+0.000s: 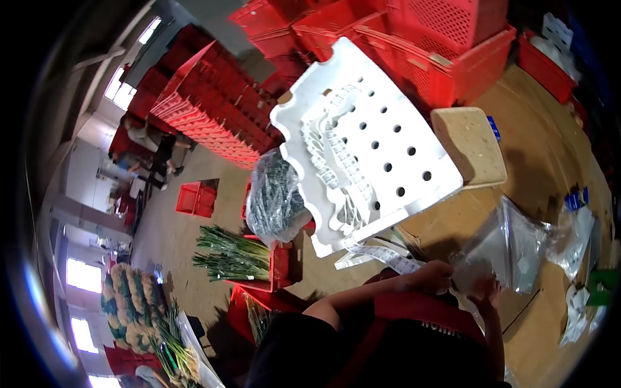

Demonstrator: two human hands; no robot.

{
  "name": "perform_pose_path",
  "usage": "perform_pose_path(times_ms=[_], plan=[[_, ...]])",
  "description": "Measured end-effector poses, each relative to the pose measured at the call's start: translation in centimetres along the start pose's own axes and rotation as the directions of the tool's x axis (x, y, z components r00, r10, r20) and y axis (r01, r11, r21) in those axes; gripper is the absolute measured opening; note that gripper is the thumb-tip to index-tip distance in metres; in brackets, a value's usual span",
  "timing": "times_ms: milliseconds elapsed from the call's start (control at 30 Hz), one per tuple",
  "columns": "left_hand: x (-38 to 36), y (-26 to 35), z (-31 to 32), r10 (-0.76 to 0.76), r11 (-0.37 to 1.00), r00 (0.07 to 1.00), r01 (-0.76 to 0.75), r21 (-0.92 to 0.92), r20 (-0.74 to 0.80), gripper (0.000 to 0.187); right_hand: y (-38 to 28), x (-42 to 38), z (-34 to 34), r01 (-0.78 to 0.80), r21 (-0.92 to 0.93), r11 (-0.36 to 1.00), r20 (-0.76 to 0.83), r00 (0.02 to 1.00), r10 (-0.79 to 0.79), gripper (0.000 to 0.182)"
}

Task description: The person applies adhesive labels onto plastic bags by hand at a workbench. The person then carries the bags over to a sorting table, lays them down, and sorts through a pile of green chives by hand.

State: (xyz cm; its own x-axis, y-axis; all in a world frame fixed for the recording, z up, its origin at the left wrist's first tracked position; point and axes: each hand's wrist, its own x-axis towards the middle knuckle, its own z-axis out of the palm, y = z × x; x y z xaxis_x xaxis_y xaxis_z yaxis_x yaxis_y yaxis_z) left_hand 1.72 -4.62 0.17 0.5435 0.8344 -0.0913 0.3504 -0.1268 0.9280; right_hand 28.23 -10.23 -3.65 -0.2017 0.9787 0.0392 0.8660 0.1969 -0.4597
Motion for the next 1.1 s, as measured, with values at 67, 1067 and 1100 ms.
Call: perform_pose_path(times_ms=[67, 1067, 1100], plan=[[-0.9, 2.5, -1.4, -0.064, 0.989, 0.994, 0.074, -0.132, 0.084, 0.016, 0.5, 0.1, 0.5, -0.014, 0.045, 0.999, 0.053, 0.999, 0.012, 0.022], [-5.2, 3.6, -1.5, 0.096, 0.929, 0.994, -0.071, 0.364, -0.051, 0.011, -18.7, 7.8, -27.2, 0.931, 0.232, 0.281, -0.502, 0.362, -0.785, 0.025], [-5.2, 3.0, -1.8, 0.075, 0.933, 0.997, -0.06, 0.356, -0.029, 0.011, -18.9, 7.5, -27.4, 0.929, 0.233, 0.287, -0.5, 0.368, -0.784, 0.025]])
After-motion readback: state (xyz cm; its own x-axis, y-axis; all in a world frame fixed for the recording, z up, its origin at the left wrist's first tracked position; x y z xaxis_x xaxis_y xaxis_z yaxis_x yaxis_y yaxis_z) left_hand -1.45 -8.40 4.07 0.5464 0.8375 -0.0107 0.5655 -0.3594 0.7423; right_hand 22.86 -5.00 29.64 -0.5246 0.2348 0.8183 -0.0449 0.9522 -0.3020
